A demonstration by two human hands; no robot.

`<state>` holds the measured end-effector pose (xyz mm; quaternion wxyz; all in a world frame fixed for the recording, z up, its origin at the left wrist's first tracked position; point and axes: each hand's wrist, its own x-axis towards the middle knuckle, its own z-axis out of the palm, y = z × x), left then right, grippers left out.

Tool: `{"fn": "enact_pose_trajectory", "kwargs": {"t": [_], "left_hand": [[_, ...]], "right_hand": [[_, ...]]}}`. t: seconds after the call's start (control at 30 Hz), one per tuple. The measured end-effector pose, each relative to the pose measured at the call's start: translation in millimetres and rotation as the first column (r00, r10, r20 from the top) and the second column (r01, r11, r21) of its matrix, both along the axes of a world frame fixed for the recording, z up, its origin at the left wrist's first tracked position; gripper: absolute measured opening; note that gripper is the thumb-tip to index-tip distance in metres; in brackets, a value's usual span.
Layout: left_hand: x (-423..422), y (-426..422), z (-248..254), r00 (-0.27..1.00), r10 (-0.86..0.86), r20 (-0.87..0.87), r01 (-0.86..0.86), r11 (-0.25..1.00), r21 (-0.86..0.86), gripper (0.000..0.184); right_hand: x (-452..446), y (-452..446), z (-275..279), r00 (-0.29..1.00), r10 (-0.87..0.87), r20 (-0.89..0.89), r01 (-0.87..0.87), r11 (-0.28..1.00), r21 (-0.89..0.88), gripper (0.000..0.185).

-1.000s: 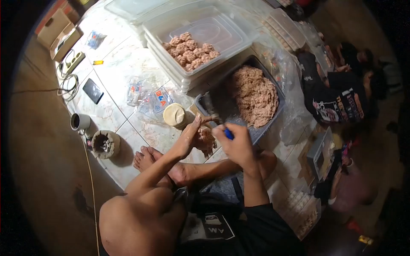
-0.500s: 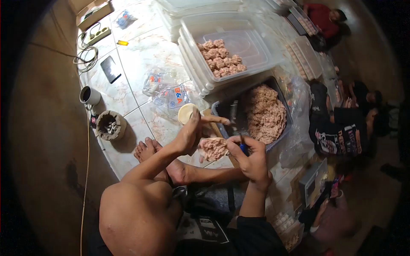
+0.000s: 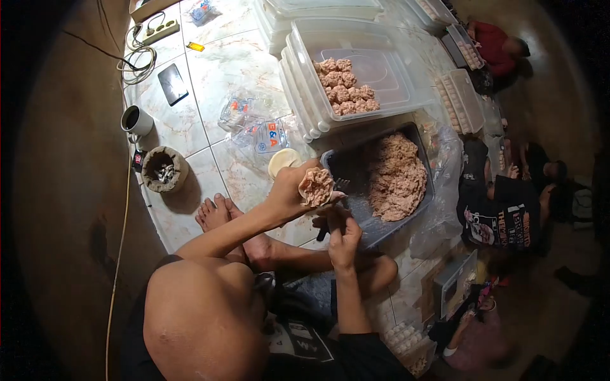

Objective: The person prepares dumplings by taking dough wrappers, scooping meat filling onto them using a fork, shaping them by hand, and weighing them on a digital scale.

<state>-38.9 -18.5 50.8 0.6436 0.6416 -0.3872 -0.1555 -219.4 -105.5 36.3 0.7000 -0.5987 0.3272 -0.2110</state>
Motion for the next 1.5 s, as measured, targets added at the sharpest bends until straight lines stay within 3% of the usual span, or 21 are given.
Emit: {"fn": "enact_pose_trajectory", "kwargs": {"t": [0.1,0.23,0.33,0.37,0.47,0.5,0.6,0.63,0.73,0.87,1.0,1.07,1.1,1.13,1.17,1.2,1.3,1.33,1.4,1.47,1.5], "left_hand": [[-1,-1,-3,0.998,-0.044,-0.054,0.047,0.998,0.052,0.034],[-6,5,0,0.993,-0.075,-0.092,0.081,0.994,0.072,0.042],[-3,1,9,0.932,0.048,-0.36,-0.077,0.995,-0.066,0.053],[3,0,11,0.925,0.034,-0.38,-0.06,0.997,-0.057,0.061],[-8,-2,1,0.998,0.032,-0.057,-0.035,0.997,-0.063,0.061],[-3,-3,1,0.996,0.081,0.044,-0.079,0.995,-0.061,0.061],[5,-6,6,0.961,0.056,-0.272,-0.096,0.986,-0.135,0.062],[9,-5,10,0.996,0.091,-0.016,-0.092,0.987,-0.132,0.068],[-1,-3,13,0.991,-0.028,-0.133,-0.008,0.966,-0.258,0.067],[1,2,17,0.846,-0.177,-0.503,0.037,0.961,-0.275,0.068],[1,6,20,0.952,-0.269,-0.148,0.253,0.96,-0.117,0.035],[-3,4,16,0.953,-0.21,-0.219,0.193,0.976,-0.1,0.027],[-2,1,18,0.953,-0.175,-0.248,0.157,0.983,-0.091,0.023],[-1,0,19,0.951,-0.137,-0.278,0.119,0.99,-0.08,0.02],[0,-1,21,0.735,-0.22,-0.641,0.064,0.964,-0.257,0.028],[3,0,21,0.843,-0.156,-0.515,0.054,0.977,-0.207,0.032],[2,1,17,0.991,-0.045,-0.123,0.035,0.996,-0.079,0.044],[-7,3,20,0.944,-0.091,-0.318,0.091,0.996,-0.017,0.047],[-3,-4,12,0.959,-0.036,-0.281,0.048,0.998,0.037,0.049],[-2,-6,22,0.897,-0.072,-0.436,0.03,0.994,-0.102,0.051],[-2,-6,22,0.902,-0.083,-0.424,0.029,0.991,-0.131,0.052]], "right_hand": [[8,-19,8,0.969,0.245,-0.044,-0.244,0.9,-0.361,0.016],[19,-30,49,0.948,0.202,-0.245,-0.317,0.643,-0.697,0.018],[12,-37,57,0.971,-0.025,-0.237,-0.169,0.626,-0.761,0.022],[7,-32,62,0.951,0.027,-0.308,-0.267,0.573,-0.775,0.026],[2,-17,56,0.947,0.117,-0.298,-0.318,0.445,-0.837,0.027],[10,-17,71,0.959,0.058,-0.279,-0.262,0.561,-0.785,0.027],[3,-23,74,0.948,0.059,-0.313,-0.31,0.392,-0.866,0.031],[1,-18,72,0.953,0.103,-0.285,-0.303,0.395,-0.868,0.032],[4,-28,83,0.967,-0.01,-0.254,-0.236,0.336,-0.912,0.031],[-4,-29,73,0.968,0.011,-0.251,-0.214,0.559,-0.801,0.028],[-1,-34,78,0.957,0.154,-0.244,-0.288,0.542,-0.789,0.025],[5,-30,88,0.913,0.152,-0.379,-0.405,0.453,-0.794,0.022],[6,-36,88,0.941,0.096,-0.326,-0.338,0.368,-0.866,0.021],[4,-41,93,0.944,0.03,-0.33,-0.313,0.409,-0.857,0.021],[1,-44,100,0.941,-0.037,-0.335,-0.284,0.448,-0.848,0.022],[-1,-44,104,0.934,-0.105,-0.341,-0.252,0.485,-0.838,0.022],[4,-22,90,0.95,0.109,-0.293,-0.307,0.493,-0.814,0.017],[4,-12,83,0.949,0.158,-0.273,-0.315,0.518,-0.795,0.016],[2,-24,88,0.935,0.065,-0.348,-0.337,0.462,-0.82,0.015],[6,-35,106,0.946,-0.076,-0.316,-0.257,0.421,-0.87,0.014],[2,-38,111,0.935,-0.093,-0.341,-0.249,0.515,-0.82,0.014]]}}
